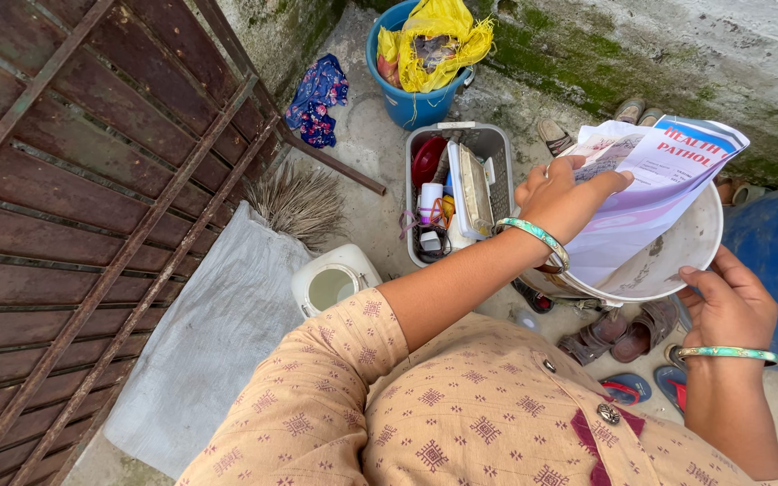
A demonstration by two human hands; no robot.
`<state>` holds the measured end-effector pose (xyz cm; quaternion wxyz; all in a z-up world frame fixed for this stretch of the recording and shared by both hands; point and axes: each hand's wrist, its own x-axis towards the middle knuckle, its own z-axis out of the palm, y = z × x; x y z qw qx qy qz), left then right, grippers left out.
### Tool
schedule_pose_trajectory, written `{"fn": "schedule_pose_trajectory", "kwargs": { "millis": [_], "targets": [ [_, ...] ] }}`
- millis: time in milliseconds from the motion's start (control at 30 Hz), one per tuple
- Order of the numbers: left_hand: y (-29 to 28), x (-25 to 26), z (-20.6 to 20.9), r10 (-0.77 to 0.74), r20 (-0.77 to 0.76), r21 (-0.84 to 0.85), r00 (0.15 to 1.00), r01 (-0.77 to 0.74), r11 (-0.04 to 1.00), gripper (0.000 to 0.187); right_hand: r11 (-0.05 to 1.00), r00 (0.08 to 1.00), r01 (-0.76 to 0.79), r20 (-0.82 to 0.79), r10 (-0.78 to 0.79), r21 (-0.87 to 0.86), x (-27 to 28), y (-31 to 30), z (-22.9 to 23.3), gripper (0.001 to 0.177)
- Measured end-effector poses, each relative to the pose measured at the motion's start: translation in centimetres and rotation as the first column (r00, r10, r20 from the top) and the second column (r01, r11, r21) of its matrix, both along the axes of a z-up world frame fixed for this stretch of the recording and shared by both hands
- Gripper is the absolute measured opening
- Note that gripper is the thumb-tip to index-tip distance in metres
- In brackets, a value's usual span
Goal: The person sorts through various household items by picking them up from a bucket and placing them into a larger plastic basket.
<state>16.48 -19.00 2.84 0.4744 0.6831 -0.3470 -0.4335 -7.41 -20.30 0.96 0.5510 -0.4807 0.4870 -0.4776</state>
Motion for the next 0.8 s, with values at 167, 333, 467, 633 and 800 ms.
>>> {"fn": "schedule_pose_trajectory", "kwargs": {
  "millis": [167,333,467,633,800],
  "targets": [
    [-2.6,-0.5,-0.1,0.034,-0.015,0.048,0.999,-0.033,0.998,0.104,1.000,1.000,-0.010,-0.005,0.010,0.009,-0.3,-2.9,-0.3,0.043],
    [-6.1,-2.1,-0.7,0.124,0.021,0.038,0.992,-0.125,0.991,0.104,0.996,0.996,-0.084,0.006,0.084,0.034,-1.5,-8.1,-1.1,0.045],
    [-10.0,-2.6,-0.1,0.180,-0.002,0.071,0.984,-0.179,0.981,0.105,0.993,0.993,-0.114,-0.021,0.115,0.029,-2.0,-13.2,-0.6,0.046],
    [-13.3,-3.8,0.1,0.252,-0.025,0.048,0.967,-0.251,0.967,0.103,0.974,0.974,-0.224,0.018,0.224,0.009,-2.8,-19.3,-0.4,0.045],
    [-16.0,-4.5,0.3,0.312,0.005,0.062,0.950,-0.311,0.948,0.102,0.945,0.945,-0.328,0.026,0.327,0.004,-3.3,-24.8,-1.6,0.046]
  ]
}}
